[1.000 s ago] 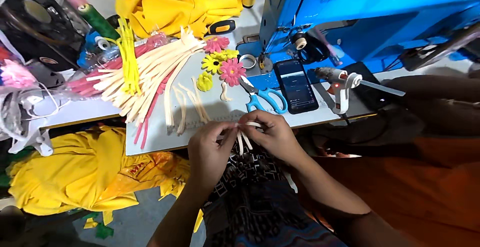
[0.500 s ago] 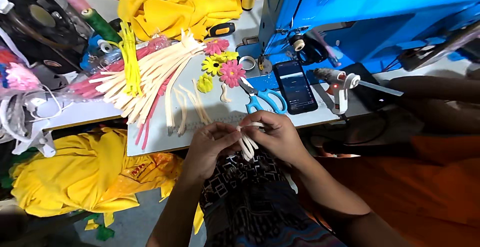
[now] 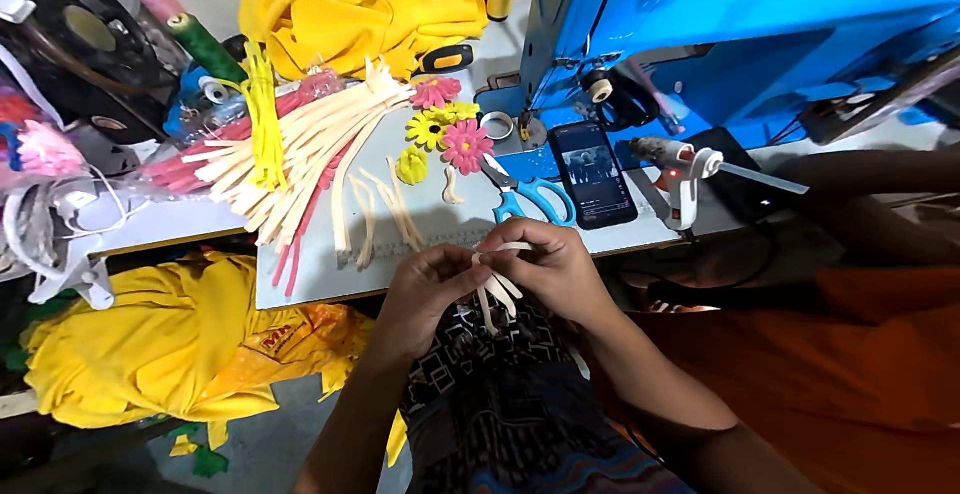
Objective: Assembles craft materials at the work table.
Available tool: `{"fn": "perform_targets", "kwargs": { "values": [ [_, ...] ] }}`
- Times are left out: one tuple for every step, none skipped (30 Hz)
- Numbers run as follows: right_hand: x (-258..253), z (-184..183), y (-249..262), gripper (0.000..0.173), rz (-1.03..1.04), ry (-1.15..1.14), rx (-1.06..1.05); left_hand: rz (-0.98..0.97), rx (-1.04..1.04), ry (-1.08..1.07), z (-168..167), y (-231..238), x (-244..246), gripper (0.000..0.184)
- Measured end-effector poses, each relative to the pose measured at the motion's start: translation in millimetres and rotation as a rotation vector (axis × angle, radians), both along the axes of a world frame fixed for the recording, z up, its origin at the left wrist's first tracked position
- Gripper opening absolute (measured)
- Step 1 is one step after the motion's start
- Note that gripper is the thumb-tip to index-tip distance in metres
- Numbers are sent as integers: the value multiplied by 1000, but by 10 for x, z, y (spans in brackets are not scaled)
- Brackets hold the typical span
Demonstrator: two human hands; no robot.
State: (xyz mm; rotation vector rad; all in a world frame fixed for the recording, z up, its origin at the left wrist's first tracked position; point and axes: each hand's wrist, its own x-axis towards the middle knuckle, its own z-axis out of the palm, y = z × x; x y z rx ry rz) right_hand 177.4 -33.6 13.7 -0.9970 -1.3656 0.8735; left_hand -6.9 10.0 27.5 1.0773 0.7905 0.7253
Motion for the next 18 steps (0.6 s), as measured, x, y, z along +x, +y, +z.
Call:
{"fn": "perform_targets", "kwargs": {
  "values": [
    [-16,4,-12,10,-17,10,-13,27,28,-1,-9,-19,15,12],
    [-33,13,-26,10,-37,12,-23,60,54,-1,-16,-38,32,11],
    [-47,21,-41,11,-54,7,-26,95,67,-4,-22,-51,46,10],
    [-60,25,-57,12,-68,3,-19,127,70,-12,-28,-58,56,10],
    [-71,21,-71,13,-80,-3,0,156,63,-22,-27,-62,63,10],
    [-79,10,-83,14,-90,-17,30,180,54,-32,-22,-65,70,10],
    [-85,-2,-93,14,-94,-31,53,195,45,-46,-17,-70,76,11],
    [-94,-13,-101,13,-95,-35,68,205,35,-63,-14,-77,83,12],
    [-103,-22,-108,12,-92,-30,78,215,24,-81,-11,-86,91,12],
    [-109,-33,-113,10,-89,-23,88,226,12,-99,-6,-98,101,13],
    [-113,-44,-117,9,-90,-25,101,240,-1,-115,0,-108,113,13],
    [-115,-54,-118,9,-96,-39,122,255,-14,-127,7,-117,124,14],
    [-117,-63,-117,9,-106,-69,150,268,-22,-135,8,-124,132,14],
    [-117,-71,-114,9,-117,-109,185,279,-28,-143,4,-129,136,14],
    [-112,-77,-108,8,-126,-153,225,282,-32,-151,2,-130,134,13],
    [-104,-79,-102,8,-132,-190,257,281,-39,-153,5,-128,128,13],
    [-93,-79,-103,8,-133,-217,271,277,-52,-146,13,-126,118,14],
    [-79,-77,-106,8,-126,-228,274,265,-72,-134,22,-121,102,15]
  ]
}}
